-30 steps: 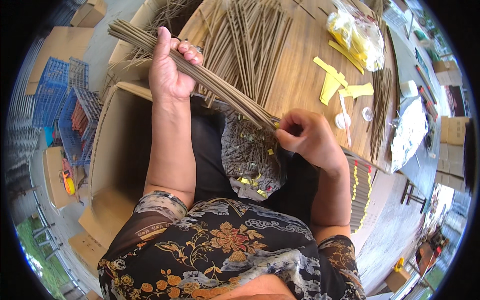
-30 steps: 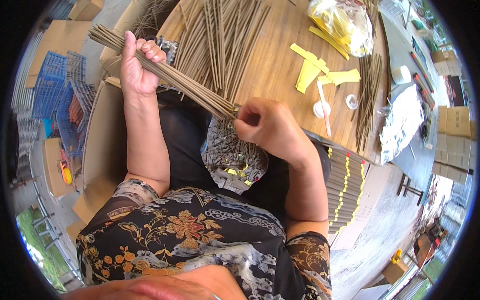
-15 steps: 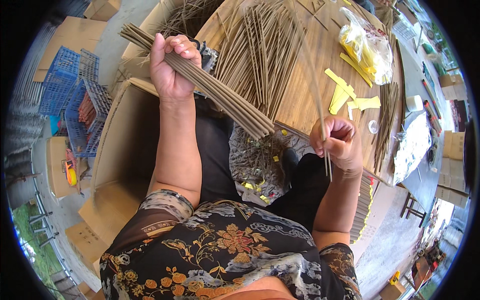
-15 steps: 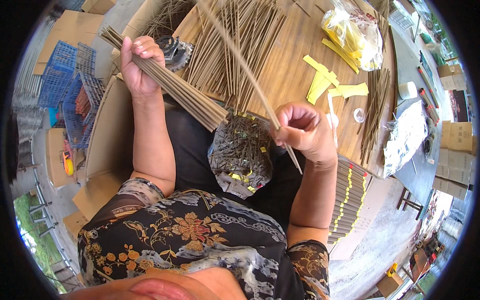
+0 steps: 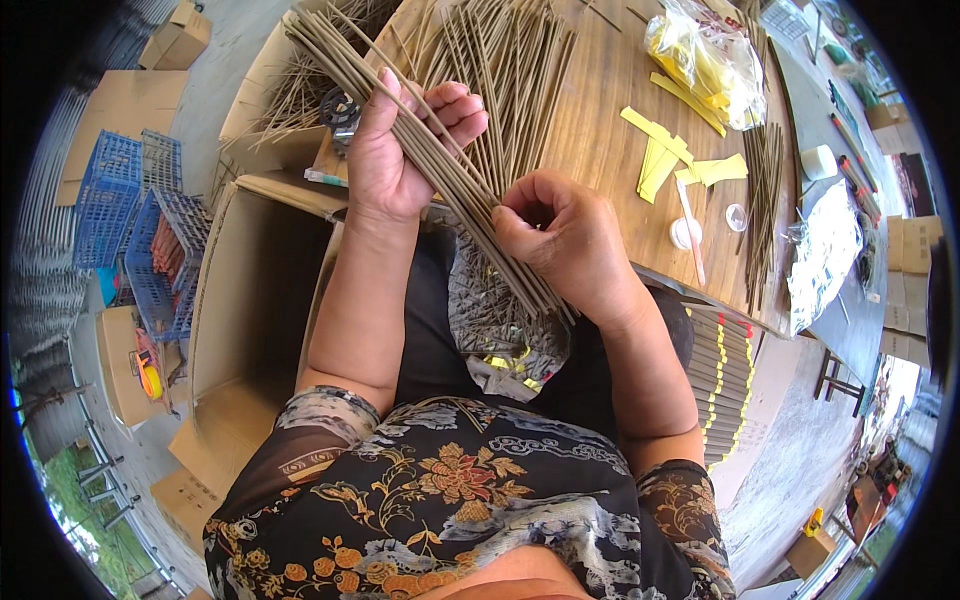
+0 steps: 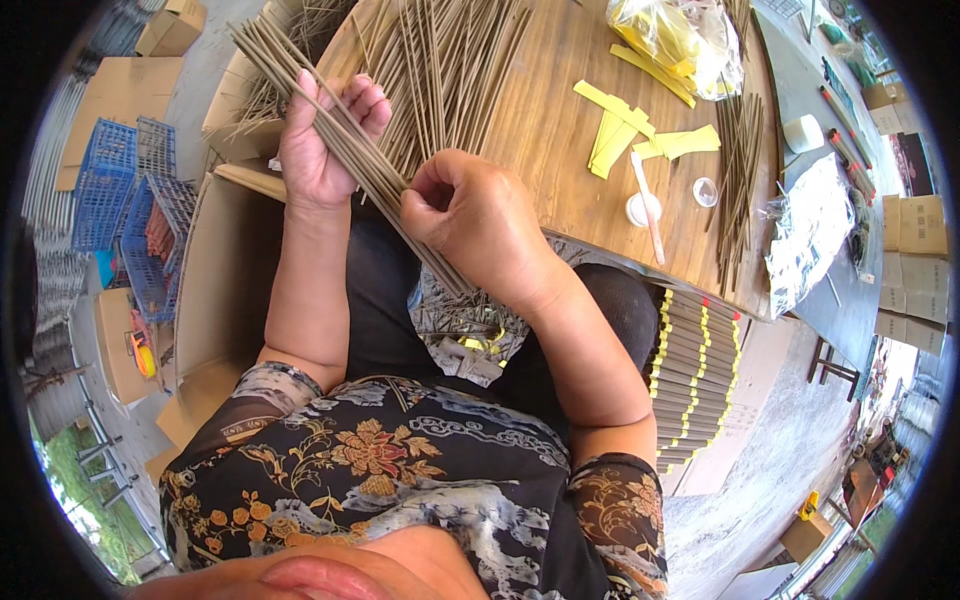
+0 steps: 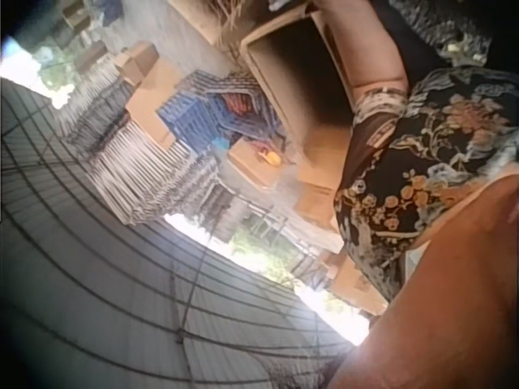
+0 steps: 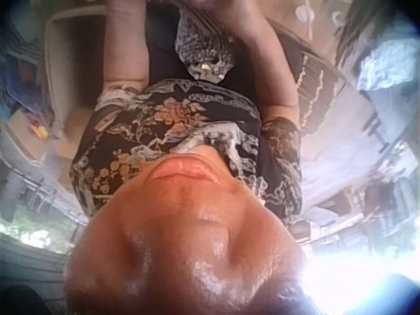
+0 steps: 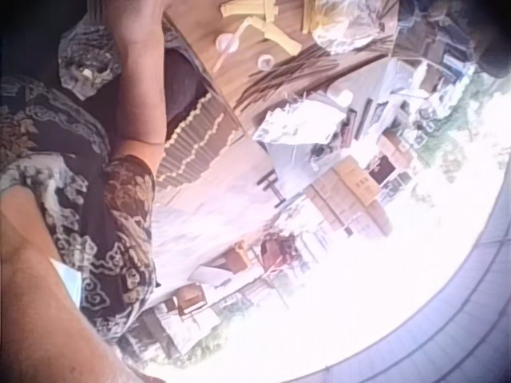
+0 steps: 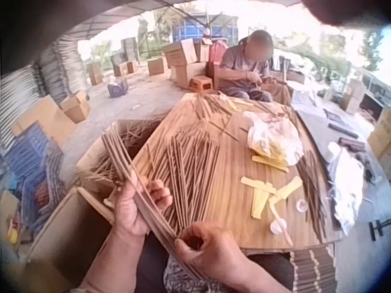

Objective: The person gathers thin sticks, aligns them into bundles, and wraps the ends with yellow tape. They repeatedly pick up sticks, align them, apply tape, and place the finished bundles on a nearby board.

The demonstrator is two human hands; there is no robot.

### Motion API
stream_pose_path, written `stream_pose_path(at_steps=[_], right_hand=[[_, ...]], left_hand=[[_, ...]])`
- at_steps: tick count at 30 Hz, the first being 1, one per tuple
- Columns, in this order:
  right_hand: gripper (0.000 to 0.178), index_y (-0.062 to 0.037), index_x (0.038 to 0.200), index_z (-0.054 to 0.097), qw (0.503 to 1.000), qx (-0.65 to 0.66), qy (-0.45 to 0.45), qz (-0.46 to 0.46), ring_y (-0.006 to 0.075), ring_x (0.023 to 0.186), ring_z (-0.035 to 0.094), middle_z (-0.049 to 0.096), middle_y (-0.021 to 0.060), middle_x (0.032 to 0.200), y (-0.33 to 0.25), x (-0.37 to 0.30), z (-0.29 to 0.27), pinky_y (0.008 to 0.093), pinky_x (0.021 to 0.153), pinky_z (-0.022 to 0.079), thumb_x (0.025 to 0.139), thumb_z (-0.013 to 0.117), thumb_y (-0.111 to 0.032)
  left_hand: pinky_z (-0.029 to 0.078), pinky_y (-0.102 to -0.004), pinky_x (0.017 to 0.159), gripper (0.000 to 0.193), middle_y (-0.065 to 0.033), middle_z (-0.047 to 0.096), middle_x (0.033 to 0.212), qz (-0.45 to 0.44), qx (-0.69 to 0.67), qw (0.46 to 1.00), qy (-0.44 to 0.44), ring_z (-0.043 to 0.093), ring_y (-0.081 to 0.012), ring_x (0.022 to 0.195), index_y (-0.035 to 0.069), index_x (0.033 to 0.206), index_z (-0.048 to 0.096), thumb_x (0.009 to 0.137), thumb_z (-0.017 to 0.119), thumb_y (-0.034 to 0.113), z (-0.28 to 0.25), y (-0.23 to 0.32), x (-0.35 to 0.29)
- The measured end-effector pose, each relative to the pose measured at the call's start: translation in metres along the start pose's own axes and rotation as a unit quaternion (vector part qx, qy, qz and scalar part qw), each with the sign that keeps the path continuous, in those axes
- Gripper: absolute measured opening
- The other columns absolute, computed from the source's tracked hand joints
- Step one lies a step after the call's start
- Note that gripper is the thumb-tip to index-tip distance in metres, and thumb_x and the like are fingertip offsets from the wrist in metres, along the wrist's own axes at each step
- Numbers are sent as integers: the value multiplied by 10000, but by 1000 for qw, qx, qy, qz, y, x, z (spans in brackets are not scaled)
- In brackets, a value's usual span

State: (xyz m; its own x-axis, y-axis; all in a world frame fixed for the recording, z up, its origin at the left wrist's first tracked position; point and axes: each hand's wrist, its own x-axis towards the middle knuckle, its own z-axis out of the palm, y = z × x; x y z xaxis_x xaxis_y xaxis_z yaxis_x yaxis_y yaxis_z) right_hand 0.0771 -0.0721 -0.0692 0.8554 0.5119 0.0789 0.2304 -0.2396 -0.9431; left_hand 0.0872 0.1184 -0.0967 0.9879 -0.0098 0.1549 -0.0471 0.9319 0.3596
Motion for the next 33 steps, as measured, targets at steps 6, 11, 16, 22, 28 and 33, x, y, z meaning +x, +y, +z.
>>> stream_pose_path(at_steps=[6, 11, 16, 22, 28, 33], right_hand=[[103, -11, 724, 583, 999, 5, 36, 18, 235, 583, 607, 601, 132, 639, -7, -3, 1, 312, 554, 480, 709, 612, -109], [97, -21, 703, 564, 997, -55, 48, -11, 268, 577, 593, 588, 123, 639, -12, -3, 5, 344, 541, 476, 704, 611, -107], [101, -38, 669, 531, 986, -133, 71, -76, 311, 582, 568, 561, 123, 635, -5, -1, 10, 384, 529, 466, 690, 609, -98], [94, -39, 675, 528, 984, -136, 62, -98, 313, 590, 566, 555, 128, 640, -7, -2, 10, 394, 539, 464, 689, 602, -94], [106, -26, 681, 542, 989, -117, 40, -82, 316, 603, 571, 566, 139, 657, -9, -2, 9, 389, 550, 466, 693, 612, -105], [112, -12, 689, 562, 999, -16, 37, -16, 305, 617, 586, 579, 154, 665, -8, -4, 11, 365, 563, 467, 708, 613, -110]], left_hand=[[508, -455, 789, 394, -217, 599, 889, -15, -38, 999, 31, 601, -317, 870, -19, 795, 514, 871, 478, 366, -5, 1, 2], [507, -465, 776, 371, -219, 601, 865, -2, -13, 998, 67, 610, -336, 808, 66, 684, 462, 862, 486, 391, 1, -3, 0], [516, -460, 749, 369, -210, 609, 822, -15, -5, 996, 83, 620, -308, 777, 52, 732, 494, 868, 473, 395, 0, -4, 0], [533, -437, 701, 338, -166, 616, 780, 1, 10, 998, 63, 627, -273, 736, 60, 786, 528, 865, 484, 386, 0, -6, 0], [547, -423, 661, 300, -114, 593, 746, 1, 11, 999, 43, 623, -255, 699, 80, 762, 517, 874, 481, 356, -1, -5, 1], [546, -405, 661, 293, -102, 570, 754, 0, -9, 999, 37, 603, -241, 706, 67, 774, 508, 884, 471, 336, 1, -5, 0]])
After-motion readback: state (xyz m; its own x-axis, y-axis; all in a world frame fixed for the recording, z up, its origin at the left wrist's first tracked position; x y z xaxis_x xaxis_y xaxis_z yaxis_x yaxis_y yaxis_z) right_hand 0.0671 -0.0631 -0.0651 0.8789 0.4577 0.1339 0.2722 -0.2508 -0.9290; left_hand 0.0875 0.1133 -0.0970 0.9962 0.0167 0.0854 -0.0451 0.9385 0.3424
